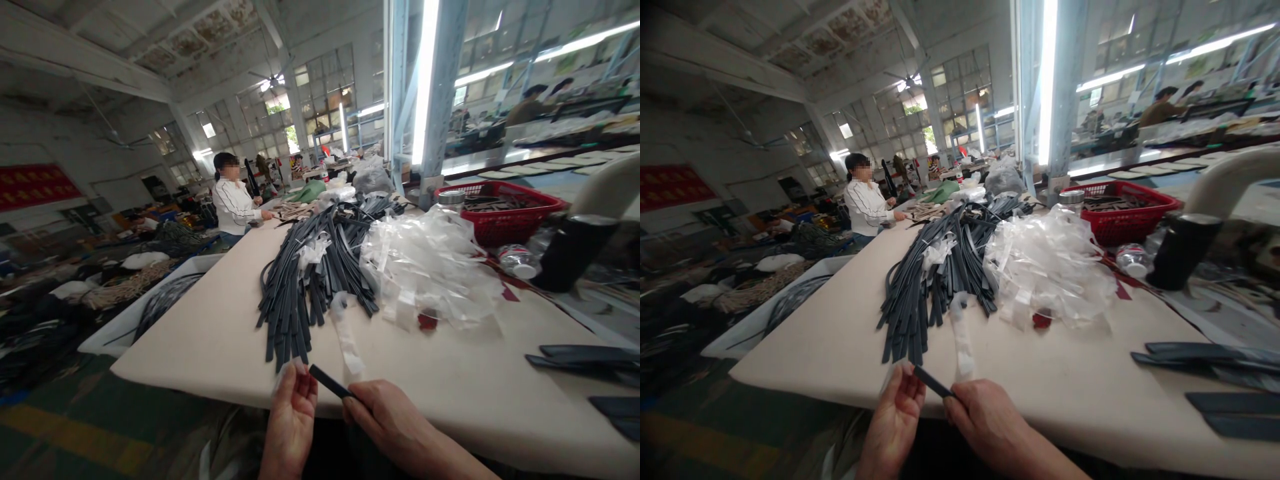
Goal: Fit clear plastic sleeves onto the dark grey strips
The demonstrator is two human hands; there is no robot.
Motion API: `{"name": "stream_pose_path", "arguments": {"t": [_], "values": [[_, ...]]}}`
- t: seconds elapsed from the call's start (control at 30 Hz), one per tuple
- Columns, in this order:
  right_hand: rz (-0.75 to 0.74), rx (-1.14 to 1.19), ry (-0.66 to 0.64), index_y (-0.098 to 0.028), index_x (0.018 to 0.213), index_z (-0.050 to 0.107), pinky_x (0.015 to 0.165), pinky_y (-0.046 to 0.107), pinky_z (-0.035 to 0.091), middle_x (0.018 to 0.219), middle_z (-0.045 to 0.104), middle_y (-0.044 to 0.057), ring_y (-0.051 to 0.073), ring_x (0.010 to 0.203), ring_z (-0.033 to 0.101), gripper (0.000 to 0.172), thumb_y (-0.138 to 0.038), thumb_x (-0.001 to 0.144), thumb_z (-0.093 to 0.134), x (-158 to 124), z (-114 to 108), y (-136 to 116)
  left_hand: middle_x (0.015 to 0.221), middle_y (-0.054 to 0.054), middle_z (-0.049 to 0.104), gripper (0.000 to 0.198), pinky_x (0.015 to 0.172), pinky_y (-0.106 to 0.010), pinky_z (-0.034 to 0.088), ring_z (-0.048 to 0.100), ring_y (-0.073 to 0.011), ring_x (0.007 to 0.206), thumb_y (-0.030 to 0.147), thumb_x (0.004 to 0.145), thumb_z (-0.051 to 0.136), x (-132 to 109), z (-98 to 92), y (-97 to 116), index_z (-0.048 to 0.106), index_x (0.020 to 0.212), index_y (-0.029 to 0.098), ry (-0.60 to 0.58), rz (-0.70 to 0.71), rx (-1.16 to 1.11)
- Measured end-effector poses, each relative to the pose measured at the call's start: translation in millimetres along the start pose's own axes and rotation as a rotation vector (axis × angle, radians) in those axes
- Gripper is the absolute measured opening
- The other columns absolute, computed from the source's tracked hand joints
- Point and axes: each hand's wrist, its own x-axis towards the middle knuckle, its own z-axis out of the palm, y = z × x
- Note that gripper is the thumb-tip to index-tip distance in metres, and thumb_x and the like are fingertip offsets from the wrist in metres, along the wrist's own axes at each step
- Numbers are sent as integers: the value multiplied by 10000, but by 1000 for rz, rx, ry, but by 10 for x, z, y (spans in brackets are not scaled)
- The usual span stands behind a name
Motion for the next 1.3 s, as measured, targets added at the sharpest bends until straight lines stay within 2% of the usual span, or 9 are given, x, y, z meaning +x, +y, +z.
{"name": "stream_pose_path", "arguments": {"t": [0.13,0.2,0.33,0.57,0.8,0.93,1.1,1.17,1.3], "values": [[0,78,30,-180,716,652,564,208,373,623,611,3,127,588,553,313,-269,916,427,20,8,24,724,-59,740,219,697,-262,620,705,-119,699,57,908,522,-5,-24,-23,680,765,106,7,18,20],[20,220,30,-174,731,642,509,195,372,622,588,-2,115,540,533,331,-292,925,401,52,27,42,791,-90,754,186,720,-272,621,717,-140,758,47,893,541,-19,-18,-43,691,794,93,-4,29,40],[61,497,11,-163,762,597,400,177,354,708,631,15,90,451,495,379,-376,949,346,116,81,77,892,-137,763,189,743,-291,621,725,-178,839,21,875,543,-53,-9,-88,702,797,86,-24,25,49],[50,402,55,-156,710,616,423,174,351,603,568,-6,83,438,497,383,-335,941,369,87,112,60,673,-89,732,213,691,-326,632,702,-166,648,64,870,571,-27,-122,-133,699,702,90,-41,39,41],[51,373,48,-150,711,628,442,184,345,625,595,3,82,444,513,389,-338,946,380,66,128,66,854,-129,755,51,789,-315,609,708,-190,826,42,733,737,15,-146,-170,719,759,82,-82,20,74],[45,372,53,-150,721,639,465,188,350,632,601,-4,77,443,510,386,-320,951,379,60,157,91,723,-35,696,155,777,-284,600,654,-129,734,134,651,839,26,-169,-181,689,687,119,-150,61,113],[26,351,61,-157,708,649,488,192,346,591,570,-22,83,462,509,367,-285,942,398,38,179,98,616,24,586,231,719,-247,589,559,-87,631,236,709,812,41,-198,-181,628,608,141,-254,112,177],[21,338,64,-160,706,649,498,193,346,593,572,-23,87,476,512,361,-275,941,399,25,186,102,618,18,603,197,714,-252,594,582,-91,626,191,738,782,51,-184,-174,632,621,141,-212,109,146],[20,284,70,-166,709,646,521,201,348,608,601,-18,94,494,524,353,-274,941,402,-1,197,121,786,-78,735,131,733,-281,613,702,-141,757,49,842,619,62,-121,-164,682,757,126,8,33,68]]}}
